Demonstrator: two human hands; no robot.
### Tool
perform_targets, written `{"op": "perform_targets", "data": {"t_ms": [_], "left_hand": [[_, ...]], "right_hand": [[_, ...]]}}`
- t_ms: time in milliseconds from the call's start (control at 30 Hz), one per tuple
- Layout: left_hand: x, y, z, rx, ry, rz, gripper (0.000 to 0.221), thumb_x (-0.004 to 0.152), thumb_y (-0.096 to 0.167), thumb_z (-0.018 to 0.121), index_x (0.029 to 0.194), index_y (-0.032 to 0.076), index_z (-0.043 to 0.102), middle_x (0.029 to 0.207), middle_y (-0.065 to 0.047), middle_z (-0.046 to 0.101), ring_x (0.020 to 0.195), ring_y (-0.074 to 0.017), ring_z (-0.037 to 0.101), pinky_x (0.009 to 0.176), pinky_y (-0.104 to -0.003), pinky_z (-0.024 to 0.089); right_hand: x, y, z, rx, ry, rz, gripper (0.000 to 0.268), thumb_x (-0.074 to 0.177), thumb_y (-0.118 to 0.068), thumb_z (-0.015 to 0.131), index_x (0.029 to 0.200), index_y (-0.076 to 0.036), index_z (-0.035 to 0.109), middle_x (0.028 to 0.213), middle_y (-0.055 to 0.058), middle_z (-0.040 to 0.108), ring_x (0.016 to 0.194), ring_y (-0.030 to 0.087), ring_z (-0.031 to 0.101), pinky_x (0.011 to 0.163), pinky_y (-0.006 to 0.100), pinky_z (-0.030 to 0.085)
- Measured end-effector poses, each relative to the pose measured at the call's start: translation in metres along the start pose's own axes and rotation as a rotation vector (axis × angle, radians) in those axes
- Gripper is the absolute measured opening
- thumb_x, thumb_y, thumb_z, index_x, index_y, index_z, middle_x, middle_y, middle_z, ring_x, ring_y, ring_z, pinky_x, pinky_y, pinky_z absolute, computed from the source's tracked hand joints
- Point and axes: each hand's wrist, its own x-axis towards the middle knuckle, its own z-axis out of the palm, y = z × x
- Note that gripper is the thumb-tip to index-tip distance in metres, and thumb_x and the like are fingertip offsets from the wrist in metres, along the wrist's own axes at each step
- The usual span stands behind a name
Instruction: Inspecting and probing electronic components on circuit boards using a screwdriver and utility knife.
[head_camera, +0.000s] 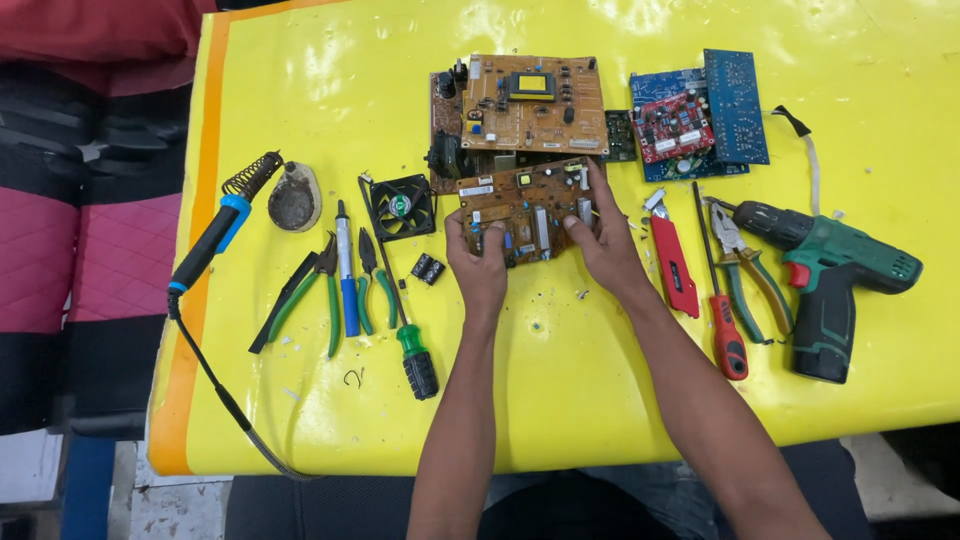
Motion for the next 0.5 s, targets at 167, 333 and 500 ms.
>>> {"op": "perform_targets", "data": {"t_ms": [167,333,500], "left_hand": [[0.001,0.002,-0.001,-0.003,-0.018,0.036,0.024,0.091,0.014,0.063,0.114,0.009,0.055,0.092,-0.003,0.048,0.098,-0.0147,0.049,0.098,-0.045,0.042],[0.001,-0.005,-0.001,-0.026,-0.055,0.057,0.034,0.086,0.012,0.063,0.119,0.009,0.054,0.1,-0.006,0.05,0.108,-0.017,0.049,0.105,-0.049,0.038],[0.005,-0.02,-0.004,-0.009,-0.055,0.097,0.036,0.086,0.007,0.062,0.121,0.007,0.054,0.104,-0.008,0.054,0.111,-0.0206,0.05,0.108,-0.051,0.037]], "right_hand": [[0.008,0.021,-0.006,0.009,-0.011,-0.007,0.067,0.107,-0.007,0.046,0.168,-0.015,0.019,0.169,0.028,0.018,0.145,0.045,0.038,0.114,0.056,0.04],[0.003,0.007,-0.006,-0.002,-0.068,0.014,0.084,0.101,-0.001,0.056,0.169,-0.02,0.011,0.172,0.027,0.012,0.122,0.031,0.061,0.1,0.047,0.051],[0.002,0.01,-0.006,-0.02,-0.082,0.012,0.089,0.096,0.006,0.053,0.17,-0.021,0.01,0.172,0.026,0.013,0.119,0.024,0.059,0.094,0.038,0.055]]}}
